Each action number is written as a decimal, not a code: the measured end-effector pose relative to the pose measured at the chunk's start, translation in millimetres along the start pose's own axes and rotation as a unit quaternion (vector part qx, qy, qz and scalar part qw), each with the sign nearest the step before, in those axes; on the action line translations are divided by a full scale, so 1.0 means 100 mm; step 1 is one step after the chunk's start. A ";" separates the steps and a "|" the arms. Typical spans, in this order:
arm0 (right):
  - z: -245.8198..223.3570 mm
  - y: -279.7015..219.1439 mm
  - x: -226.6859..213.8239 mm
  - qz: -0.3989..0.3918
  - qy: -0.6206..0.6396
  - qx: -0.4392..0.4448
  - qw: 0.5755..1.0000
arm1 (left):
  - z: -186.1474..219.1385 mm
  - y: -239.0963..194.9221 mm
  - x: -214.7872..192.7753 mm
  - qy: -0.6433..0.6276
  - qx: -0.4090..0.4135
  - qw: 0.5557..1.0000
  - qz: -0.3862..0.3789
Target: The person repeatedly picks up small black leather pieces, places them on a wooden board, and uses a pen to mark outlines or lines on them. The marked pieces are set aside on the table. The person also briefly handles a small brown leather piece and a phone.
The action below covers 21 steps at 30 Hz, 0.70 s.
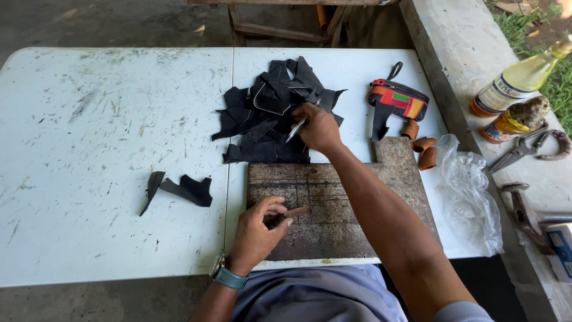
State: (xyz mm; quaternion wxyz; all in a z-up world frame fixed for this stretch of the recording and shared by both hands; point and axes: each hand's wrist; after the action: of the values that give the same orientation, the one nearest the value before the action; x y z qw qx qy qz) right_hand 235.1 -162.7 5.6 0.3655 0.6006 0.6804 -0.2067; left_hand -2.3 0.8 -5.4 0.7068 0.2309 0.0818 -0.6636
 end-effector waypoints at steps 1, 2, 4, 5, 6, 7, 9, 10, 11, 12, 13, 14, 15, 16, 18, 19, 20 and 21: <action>0.10 0.03 0.02 -0.003 0.022 0.008 1.000 | -0.01 0.00 0.00 -0.002 0.001 1.000 0.003; 0.21 0.09 0.03 -0.006 0.079 0.002 0.997 | -0.02 0.01 -0.01 -0.005 0.002 1.000 0.005; 0.44 0.15 0.02 -0.011 0.192 -0.006 0.981 | -0.03 -0.02 0.00 -0.019 -0.001 1.000 0.011; 0.54 0.15 0.01 -0.020 0.259 0.003 0.966 | -0.04 -0.02 -0.01 -0.030 -0.004 0.999 0.016; 0.62 0.14 -0.02 -0.028 0.326 0.012 0.945 | -0.04 -0.02 -0.01 -0.041 -0.006 0.999 0.020; 0.68 0.14 -0.06 -0.035 0.390 0.018 0.920 | -0.04 -0.01 -0.01 -0.049 -0.017 0.998 0.022; 0.79 0.08 -0.18 -0.068 0.550 0.116 0.824 | -0.05 0.00 -0.02 -0.063 -0.042 0.997 0.024; 0.84 0.02 -0.20 -0.084 0.621 0.163 0.762 | -0.06 0.02 -0.02 -0.063 -0.042 0.997 0.020; 0.90 -0.06 -0.21 -0.080 0.532 0.143 0.831 | -0.08 0.01 -0.02 -0.064 -0.045 0.997 0.016; 0.97 -0.16 -0.23 -0.074 0.436 0.122 0.889 | -0.10 0.01 -0.01 -0.064 -0.047 0.997 0.012; 1.04 -0.23 -0.24 -0.066 0.334 0.099 0.935 | -0.12 0.01 -0.01 -0.074 -0.052 0.996 0.012; 1.09 -0.25 -0.23 -0.070 0.369 0.104 0.921 | -0.13 0.02 0.00 -0.084 -0.057 0.995 0.012; 1.11 -0.28 -0.21 -0.072 0.404 0.106 0.905 | -0.14 0.03 0.00 -0.093 -0.061 0.994 0.013; 1.13 -0.31 -0.20 -0.075 0.439 0.109 0.889 | -0.14 0.02 0.01 -0.095 -0.060 0.994 0.013; 1.07 -0.29 -0.20 -0.062 0.552 0.118 0.823 | -0.13 0.03 0.01 -0.100 -0.055 0.993 0.020; 1.01 -0.30 -0.20 -0.058 0.605 0.123 0.785 | -0.13 0.03 0.01 -0.099 -0.059 0.993 0.020; 0.94 -0.31 -0.22 -0.063 0.448 0.107 0.885 | -0.14 0.02 0.01 -0.099 -0.063 0.993 0.020; 0.86 -0.35 -0.25 -0.064 0.275 0.089 0.955 | -0.14 0.02 0.01 -0.100 -0.067 0.993 0.019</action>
State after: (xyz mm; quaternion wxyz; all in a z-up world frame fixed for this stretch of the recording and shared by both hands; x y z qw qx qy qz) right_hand 223.1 -248.2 -37.0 0.0956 0.6198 0.7702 -0.1166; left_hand 2.4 5.8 -17.6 0.7377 0.1172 0.0511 -0.6629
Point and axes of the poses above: each hand's wrist, its own y-axis towards the middle knuckle, its own x-axis out of the palm, z = x × y, and after that the axes turned 3 degrees about z, right-handed
